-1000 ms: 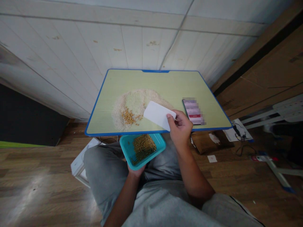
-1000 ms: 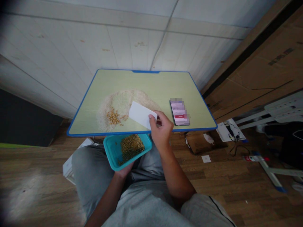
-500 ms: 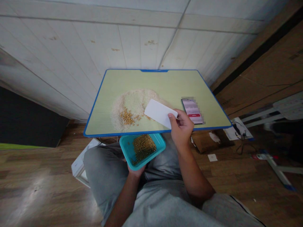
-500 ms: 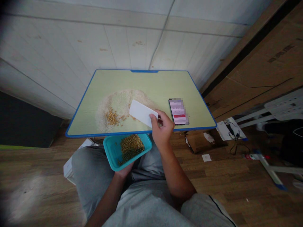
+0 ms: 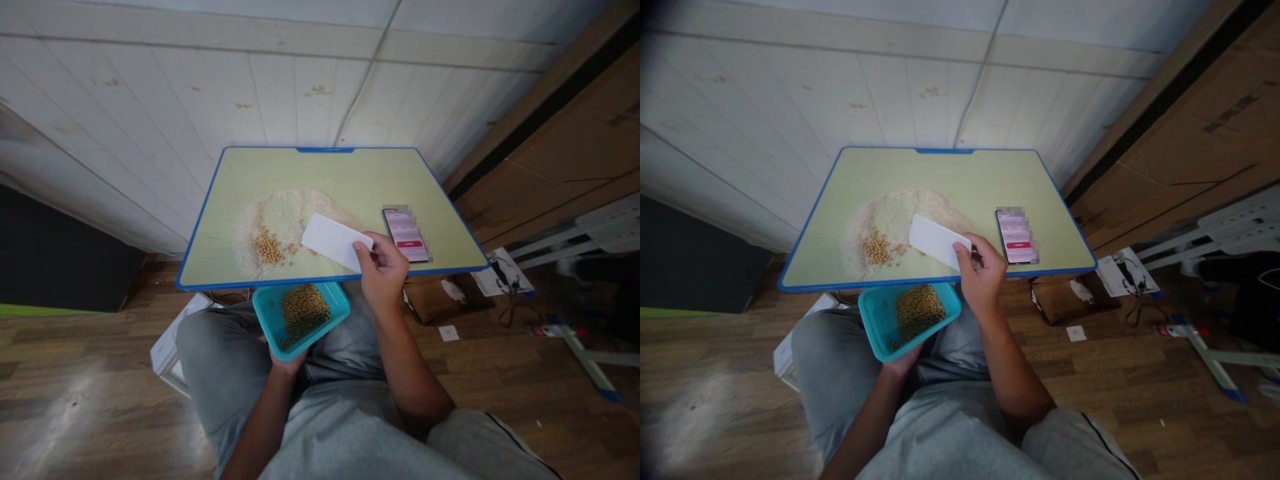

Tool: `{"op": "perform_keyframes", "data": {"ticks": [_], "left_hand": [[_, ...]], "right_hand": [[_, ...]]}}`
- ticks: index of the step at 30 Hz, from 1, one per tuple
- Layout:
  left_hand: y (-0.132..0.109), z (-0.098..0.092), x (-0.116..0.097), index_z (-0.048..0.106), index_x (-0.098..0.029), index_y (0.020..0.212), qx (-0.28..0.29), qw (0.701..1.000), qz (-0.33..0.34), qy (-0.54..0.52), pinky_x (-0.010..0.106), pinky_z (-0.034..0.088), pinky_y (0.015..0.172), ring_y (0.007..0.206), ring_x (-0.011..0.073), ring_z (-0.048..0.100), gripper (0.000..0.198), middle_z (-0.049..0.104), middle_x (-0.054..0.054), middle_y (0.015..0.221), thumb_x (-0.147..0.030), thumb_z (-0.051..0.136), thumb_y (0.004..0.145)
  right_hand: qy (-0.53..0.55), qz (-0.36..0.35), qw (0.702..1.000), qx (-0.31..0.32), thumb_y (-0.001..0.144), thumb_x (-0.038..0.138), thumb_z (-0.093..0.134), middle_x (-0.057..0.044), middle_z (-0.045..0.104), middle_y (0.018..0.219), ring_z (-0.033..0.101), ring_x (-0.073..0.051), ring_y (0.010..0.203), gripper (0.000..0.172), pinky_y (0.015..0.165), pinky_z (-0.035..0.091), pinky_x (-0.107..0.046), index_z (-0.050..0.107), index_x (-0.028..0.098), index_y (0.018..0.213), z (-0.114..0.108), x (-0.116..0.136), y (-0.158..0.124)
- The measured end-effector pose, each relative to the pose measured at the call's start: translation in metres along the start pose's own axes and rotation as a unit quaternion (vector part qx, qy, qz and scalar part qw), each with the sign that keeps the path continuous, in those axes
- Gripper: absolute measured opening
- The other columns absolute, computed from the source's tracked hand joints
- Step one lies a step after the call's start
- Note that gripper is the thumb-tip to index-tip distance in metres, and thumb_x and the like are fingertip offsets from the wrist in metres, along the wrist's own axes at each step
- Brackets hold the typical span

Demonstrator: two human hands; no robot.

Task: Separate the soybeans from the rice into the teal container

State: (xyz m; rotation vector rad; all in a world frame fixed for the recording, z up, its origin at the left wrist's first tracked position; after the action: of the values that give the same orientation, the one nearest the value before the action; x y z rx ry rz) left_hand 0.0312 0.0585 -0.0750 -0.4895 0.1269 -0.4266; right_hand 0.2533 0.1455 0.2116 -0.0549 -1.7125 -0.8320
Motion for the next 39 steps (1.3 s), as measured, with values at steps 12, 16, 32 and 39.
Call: {"op": "perform_keyframes", "data": {"ticks": [12,16,32,39], "left_hand": [[-0.013,0.022,0.001,0.085,-0.03,0.122,-0.108,0.993,0.028,0.022,0.06,0.024,0.139,0.161,0.028,0.05,0.057,0.082,0.006,0.138,-0.052,0.034,0.113],[-0.01,0.016,0.001,0.084,-0.029,0.122,-0.104,0.994,0.034,0.01,0.062,0.02,0.14,0.165,0.0288,0.044,0.056,0.081,0.007,0.14,-0.051,0.034,0.111],[-0.002,0.003,0.001,0.085,-0.031,0.127,-0.054,0.998,0.017,0.008,0.054,0.011,0.141,0.17,0.0211,0.034,0.067,0.081,0.003,0.142,-0.056,0.025,0.113],[0.001,-0.001,0.003,0.084,-0.031,0.127,-0.037,0.999,0.006,-0.007,0.053,0.013,0.141,0.162,0.0229,0.048,0.066,0.081,0.002,0.141,-0.058,0.026,0.112]], "right_hand": [[-0.018,-0.012,1.0,0.007,0.097,0.039,0.073,-0.002,0.081,0.091,0.077,-0.019,0.082,0.017,0.069,0.063,-0.033,0.079,0.023,0.1,0.002,0.003,-0.001],[0.001,-0.021,0.999,-0.027,0.096,0.035,0.075,-0.001,0.08,0.089,0.076,-0.018,0.08,0.012,0.067,0.062,-0.031,0.078,0.023,0.099,-0.003,0.003,0.001],[-0.019,-0.023,0.999,0.02,0.098,0.039,0.073,-0.002,0.082,0.092,0.077,-0.02,0.083,0.017,0.072,0.064,-0.034,0.079,0.024,0.1,0.005,0.005,-0.002],[-0.02,-0.025,0.999,0.024,0.098,0.04,0.073,-0.002,0.081,0.091,0.077,-0.02,0.082,0.017,0.072,0.065,-0.035,0.078,0.024,0.099,0.005,0.007,-0.004]]}}
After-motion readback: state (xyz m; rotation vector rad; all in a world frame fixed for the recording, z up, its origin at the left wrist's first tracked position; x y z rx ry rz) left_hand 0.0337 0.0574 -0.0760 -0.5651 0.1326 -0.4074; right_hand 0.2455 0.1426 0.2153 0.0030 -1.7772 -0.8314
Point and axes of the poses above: each hand's wrist, its own y-axis towards the middle knuckle, its own z-axis out of the palm, x = y × z, the point moved 9 cm from there along y, towards the middle knuckle
